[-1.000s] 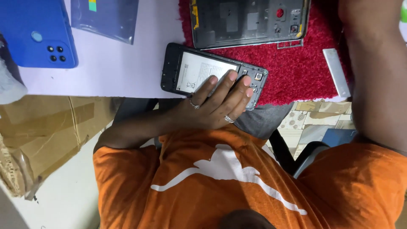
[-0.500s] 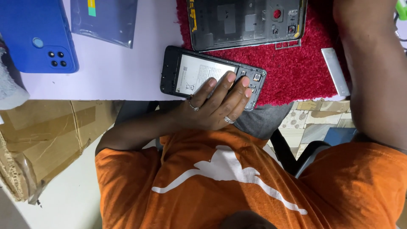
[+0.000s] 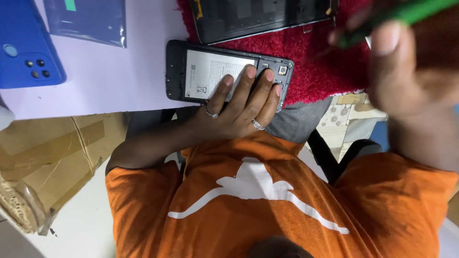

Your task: Repairing a mobile phone by using a screwdriver to secure or remove internal components on the chassis.

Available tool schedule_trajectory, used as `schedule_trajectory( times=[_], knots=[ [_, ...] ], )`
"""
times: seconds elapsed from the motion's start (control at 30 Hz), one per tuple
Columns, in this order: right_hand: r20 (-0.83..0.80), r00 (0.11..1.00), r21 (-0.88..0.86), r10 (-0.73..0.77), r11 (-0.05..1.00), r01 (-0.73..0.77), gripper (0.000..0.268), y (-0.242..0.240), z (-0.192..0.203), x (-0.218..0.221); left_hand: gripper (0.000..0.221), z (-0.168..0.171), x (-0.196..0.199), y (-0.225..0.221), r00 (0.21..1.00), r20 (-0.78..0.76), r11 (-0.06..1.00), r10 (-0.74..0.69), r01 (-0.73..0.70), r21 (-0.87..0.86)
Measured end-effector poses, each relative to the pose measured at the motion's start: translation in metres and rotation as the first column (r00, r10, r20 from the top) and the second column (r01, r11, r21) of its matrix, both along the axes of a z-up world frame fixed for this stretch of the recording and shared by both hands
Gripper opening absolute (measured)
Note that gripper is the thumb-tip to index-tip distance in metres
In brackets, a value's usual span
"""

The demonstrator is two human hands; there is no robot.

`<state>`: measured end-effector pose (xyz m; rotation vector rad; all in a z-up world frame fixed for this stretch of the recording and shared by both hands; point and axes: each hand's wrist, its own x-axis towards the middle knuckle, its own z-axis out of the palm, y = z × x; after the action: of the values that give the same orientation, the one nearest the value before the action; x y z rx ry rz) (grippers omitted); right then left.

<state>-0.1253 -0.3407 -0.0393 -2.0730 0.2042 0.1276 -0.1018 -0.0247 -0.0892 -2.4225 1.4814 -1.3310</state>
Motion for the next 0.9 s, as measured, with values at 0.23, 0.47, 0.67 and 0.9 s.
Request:
schedule_trajectory(
  times=[0.23,0.47,0.67,0.9],
  knots=[
    [0.717,0.694,0.01,0.06,0.995,-0.098,0.025,0.049,0.015,0.003,0.05,-0.005,0.001,0.001,1.0,-0.008,1.0,-0.004,0.004,0.024],
    [0.789,0.612,0.152,0.047,0.951,-0.27,0.093,0.036,-0.008,0.006,0.049,-0.012,0.002,0.0,1.0,0.024,1.0,-0.002,0.002,-0.013],
    [0.789,0.598,0.083,0.138,0.941,-0.327,0.087,0.038,-0.006,0.009,0.049,-0.012,0.003,-0.001,1.0,0.026,1.0,-0.007,0.007,-0.013],
    [0.796,0.597,0.092,0.103,0.954,-0.287,0.075,0.037,-0.008,0.008,0.047,-0.011,0.003,0.0,1.0,0.023,1.0,-0.011,0.011,-0.009]
  ],
)
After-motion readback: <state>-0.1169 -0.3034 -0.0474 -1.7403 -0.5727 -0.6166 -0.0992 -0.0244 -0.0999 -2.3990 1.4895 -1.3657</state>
